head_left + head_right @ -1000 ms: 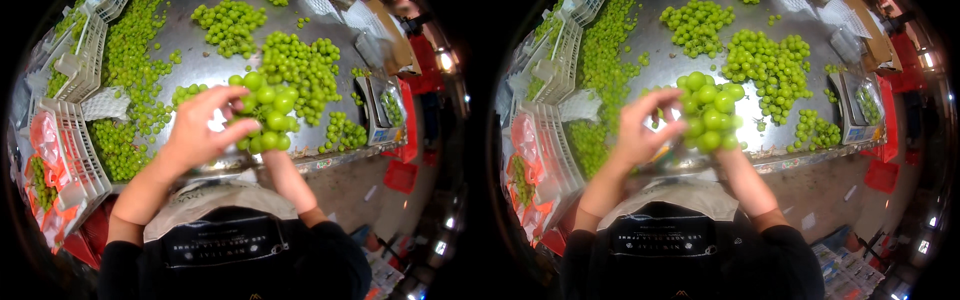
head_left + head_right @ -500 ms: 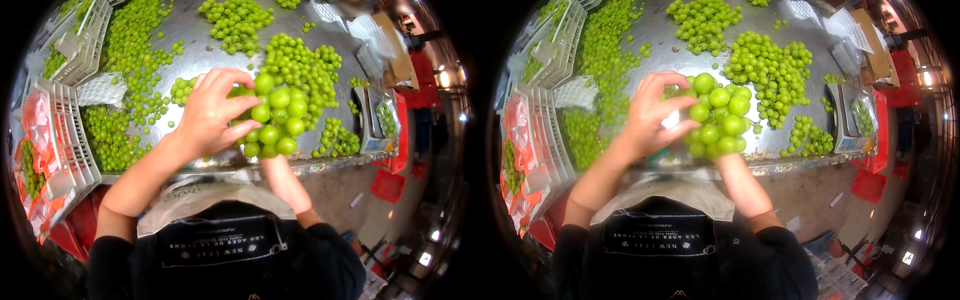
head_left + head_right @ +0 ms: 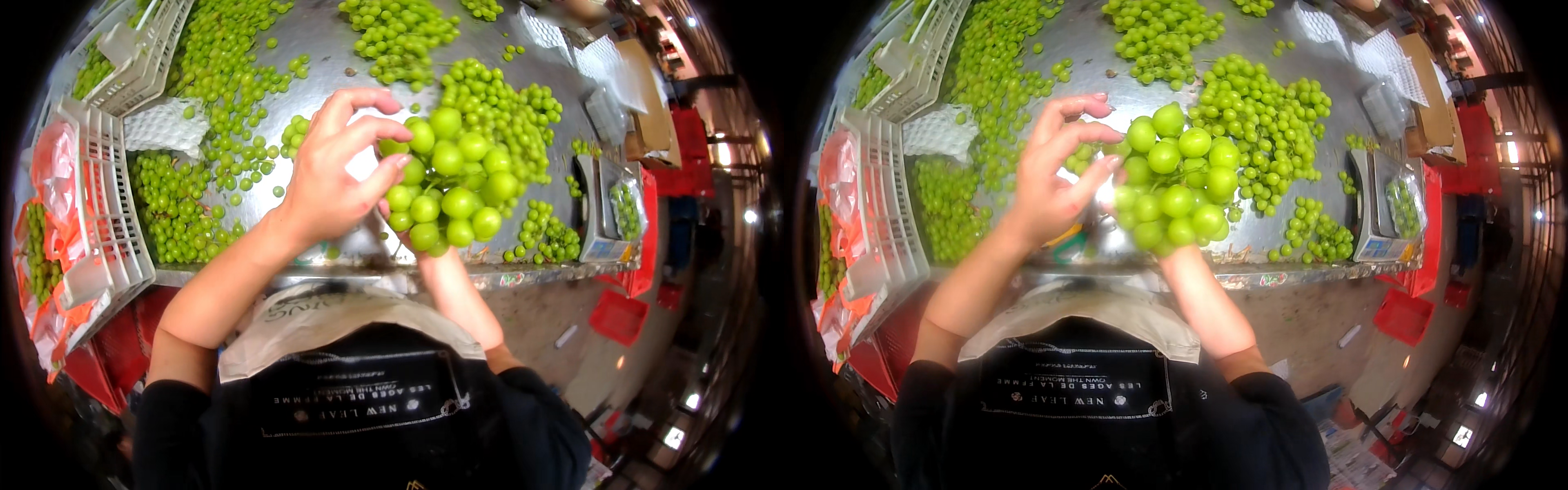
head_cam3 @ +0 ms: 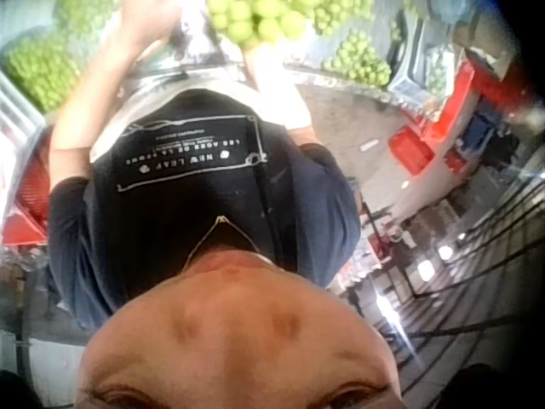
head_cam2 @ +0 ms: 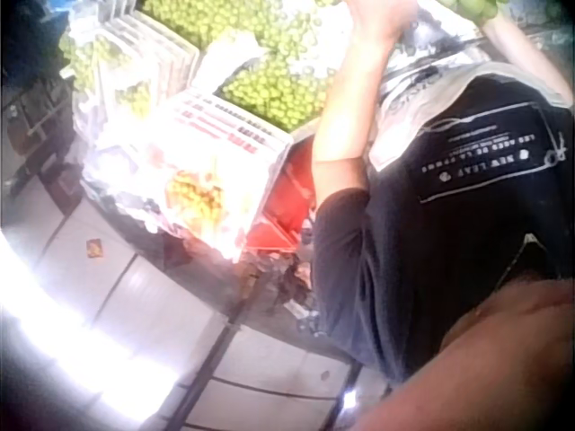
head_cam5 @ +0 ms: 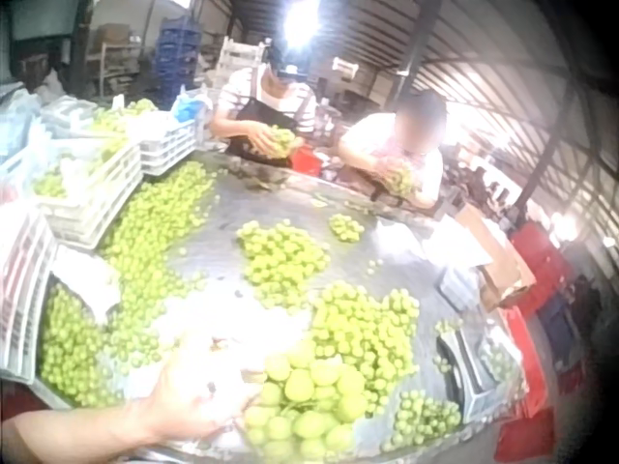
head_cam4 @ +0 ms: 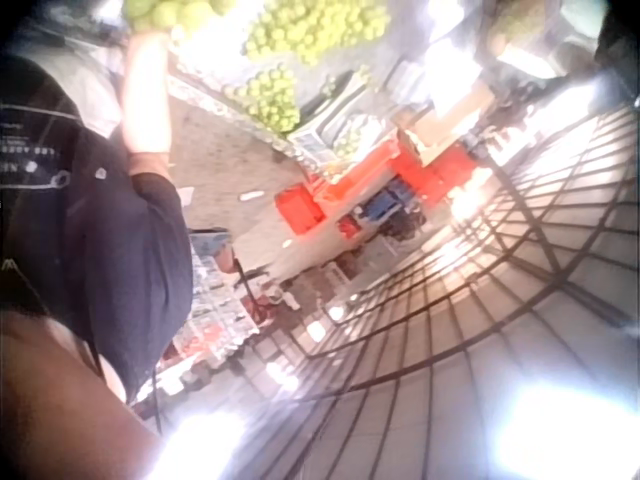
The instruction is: The person sorts clusters of green grapes at a metal table, using scissors to trim the stems and removing individual grapes by hand before placing the clusters into white plastic bins.
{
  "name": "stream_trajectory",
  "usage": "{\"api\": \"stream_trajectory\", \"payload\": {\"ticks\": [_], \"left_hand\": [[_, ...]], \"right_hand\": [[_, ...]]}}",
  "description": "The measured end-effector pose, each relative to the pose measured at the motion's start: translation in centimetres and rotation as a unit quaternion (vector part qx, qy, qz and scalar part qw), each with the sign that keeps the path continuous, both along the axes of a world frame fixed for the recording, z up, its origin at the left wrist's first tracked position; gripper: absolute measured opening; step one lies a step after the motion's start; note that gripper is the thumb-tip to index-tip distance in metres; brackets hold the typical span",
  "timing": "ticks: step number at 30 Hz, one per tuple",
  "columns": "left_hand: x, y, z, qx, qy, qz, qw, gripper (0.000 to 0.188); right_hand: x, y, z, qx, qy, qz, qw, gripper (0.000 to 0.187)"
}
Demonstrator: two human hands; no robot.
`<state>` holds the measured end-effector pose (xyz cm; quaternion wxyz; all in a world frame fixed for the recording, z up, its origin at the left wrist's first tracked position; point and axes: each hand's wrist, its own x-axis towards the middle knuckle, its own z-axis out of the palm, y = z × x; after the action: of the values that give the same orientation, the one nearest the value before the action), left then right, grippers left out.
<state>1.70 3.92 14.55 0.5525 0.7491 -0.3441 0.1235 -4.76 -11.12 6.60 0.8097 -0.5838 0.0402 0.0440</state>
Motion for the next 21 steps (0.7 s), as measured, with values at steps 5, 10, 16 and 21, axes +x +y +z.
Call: {"api": "stream_trajectory", "payload": {"ticks": [5,10,16,21], "left_hand": [[-0.2,0.4,-1.2,-0.020,0.042,0.014,0.999,0.029],[-0.5,0.1,-2.7,-0.162,0.342,-0.168,0.910,0.069],[1.5,-0.6,-5.3,-0.374,0.625,-0.214,0.651,0.058],[1.9,-0.2,-6.5,-0.420,0.647,-0.239,0.591,0.059]], "right_hand": [[0.3,0.1,0.3,0.058,-0.044,-0.037,0.997,0.036],[1.0,-1.2,3.3,0.297,-0.026,-0.103,0.949,0.052],[0.7,-0.6,5.4,0.141,-0.050,-0.080,0.986,0.065],[0.6,-0.8,6.0,0.121,-0.022,-0.071,0.990,0.071]]}}
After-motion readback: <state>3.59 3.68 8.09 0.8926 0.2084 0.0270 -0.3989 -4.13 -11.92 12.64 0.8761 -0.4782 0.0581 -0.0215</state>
